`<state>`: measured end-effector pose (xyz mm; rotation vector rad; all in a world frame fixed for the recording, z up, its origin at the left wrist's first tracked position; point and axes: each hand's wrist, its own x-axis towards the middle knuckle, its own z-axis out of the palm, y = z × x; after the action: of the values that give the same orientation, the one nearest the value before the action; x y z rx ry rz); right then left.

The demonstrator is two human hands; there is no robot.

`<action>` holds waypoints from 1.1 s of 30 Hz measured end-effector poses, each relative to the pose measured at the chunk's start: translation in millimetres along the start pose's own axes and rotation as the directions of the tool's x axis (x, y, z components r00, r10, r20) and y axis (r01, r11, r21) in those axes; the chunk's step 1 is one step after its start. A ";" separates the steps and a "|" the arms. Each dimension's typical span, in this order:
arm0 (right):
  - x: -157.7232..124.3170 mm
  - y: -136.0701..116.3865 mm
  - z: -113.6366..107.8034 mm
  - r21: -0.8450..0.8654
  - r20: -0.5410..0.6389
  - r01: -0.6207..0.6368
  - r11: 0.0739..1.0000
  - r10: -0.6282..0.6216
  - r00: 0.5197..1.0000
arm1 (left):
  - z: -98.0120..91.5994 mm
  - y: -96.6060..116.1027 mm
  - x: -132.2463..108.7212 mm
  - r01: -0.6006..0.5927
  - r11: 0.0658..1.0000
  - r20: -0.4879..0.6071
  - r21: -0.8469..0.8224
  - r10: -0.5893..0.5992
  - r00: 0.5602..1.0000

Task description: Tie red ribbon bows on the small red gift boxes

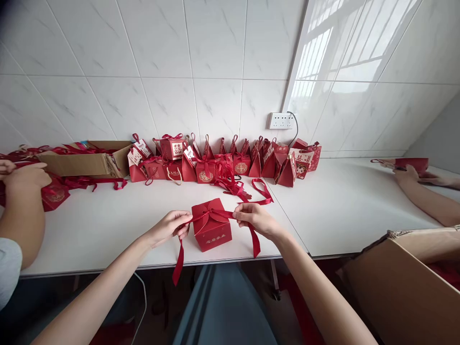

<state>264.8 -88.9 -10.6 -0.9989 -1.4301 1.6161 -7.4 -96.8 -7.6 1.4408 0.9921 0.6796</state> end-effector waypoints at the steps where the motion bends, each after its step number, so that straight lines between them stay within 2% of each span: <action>1: -2.0 -0.3 -1.7 -0.003 0.021 -0.025 1.000 0.025 0.999 | 0.3 -0.1 0.1 0.002 1.000 0.003 0.002 -0.002 1.000; 4: -4.2 -1.6 -1.9 -0.023 0.068 -0.104 0.994 0.106 0.992 | 2.0 0.0 2.6 -0.006 1.000 0.015 0.015 0.006 1.000; 7: -3.5 -3.5 2.3 -0.108 0.083 -0.119 0.987 0.128 0.988 | 2.0 -1.1 6.6 -0.018 1.000 0.005 0.019 0.018 1.000; 10: -4.3 -3.6 4.6 -0.188 0.052 -0.105 0.977 0.117 0.992 | -0.8 -4.4 8.2 -0.035 0.998 -0.009 -0.044 0.034 0.999; 14: -11.9 -1.8 3.3 -0.195 0.016 -0.130 0.972 0.136 0.991 | -2.9 -9.4 3.9 -0.049 0.995 -0.007 -0.087 0.048 0.999; 18: -24.5 2.5 0.6 -0.208 0.002 -0.162 0.965 0.166 0.986 | 2.2 -16.1 -2.1 -0.085 0.993 -0.011 -0.085 0.085 0.996; 24: -44.4 13.2 -7.0 -0.271 0.056 -0.171 0.947 0.193 0.980 | 13.0 -26.1 -5.6 -0.093 0.993 0.010 -0.076 0.094 0.996; 27: -55.0 3.5 -5.9 -0.325 0.053 -0.086 0.942 0.109 0.993 | 21.8 -23.2 -7.0 -0.100 0.994 0.000 -0.037 0.100 0.995; 29: -60.6 -8.4 -1.0 -0.353 0.066 0.057 0.934 -0.036 0.997 | 29.7 -19.1 -8.0 -0.091 0.994 0.043 -0.059 0.093 0.995; 31: -62.9 -19.7 6.5 -0.355 0.081 0.207 0.911 -0.191 0.978 | 37.4 -14.6 -8.8 -0.080 0.993 0.094 -0.087 0.088 0.992; 33: -60.7 -26.6 14.8 -0.329 0.078 0.295 0.897 -0.285 0.955 | 42.5 -10.4 -9.4 -0.074 0.993 0.114 -0.088 0.084 0.990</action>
<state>277.7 -147.3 21.5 -0.8960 -1.8231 1.1955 23.2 -126.2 -22.0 1.4361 0.8096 0.6775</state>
